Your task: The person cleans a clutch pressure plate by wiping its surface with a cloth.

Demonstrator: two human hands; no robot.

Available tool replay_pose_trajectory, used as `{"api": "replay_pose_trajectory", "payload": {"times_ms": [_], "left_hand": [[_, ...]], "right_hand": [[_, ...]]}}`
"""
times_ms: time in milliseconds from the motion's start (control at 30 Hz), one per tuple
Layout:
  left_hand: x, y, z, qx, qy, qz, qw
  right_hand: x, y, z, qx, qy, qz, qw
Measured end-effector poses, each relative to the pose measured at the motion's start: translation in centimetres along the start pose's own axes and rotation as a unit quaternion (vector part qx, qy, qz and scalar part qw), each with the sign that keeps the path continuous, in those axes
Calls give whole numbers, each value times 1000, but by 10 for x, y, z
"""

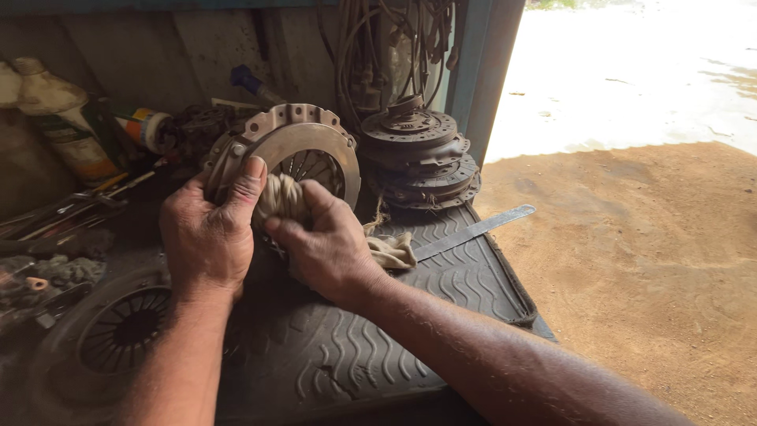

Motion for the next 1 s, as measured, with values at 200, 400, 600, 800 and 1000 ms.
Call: {"api": "replay_pose_trajectory", "payload": {"times_ms": [200,400,600,800,1000], "left_hand": [[-18,41,-1,-150,-74,-7,986],[-28,56,1,-115,-109,-125,979],[-25,56,3,-139,-94,-130,977],[-25,53,1,-133,-101,-80,983],[-26,48,2,-115,-92,-2,989]], "right_hand": [[6,14,-9,-190,64,-404,893],[-3,18,-7,-111,103,-588,795],[-56,42,0,-214,-102,-439,867],[-66,45,0,-215,-234,-381,868],[18,26,-13,-239,75,-382,890]]}}
Point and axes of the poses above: each hand's wrist, its own z-axis towards the middle knuckle, its own x-axis out of the palm, y = z × x, the point moved 7 cm from there along z, towards the middle knuckle, and after that the axes turned 4 degrees about y, right-handed, at the moved point
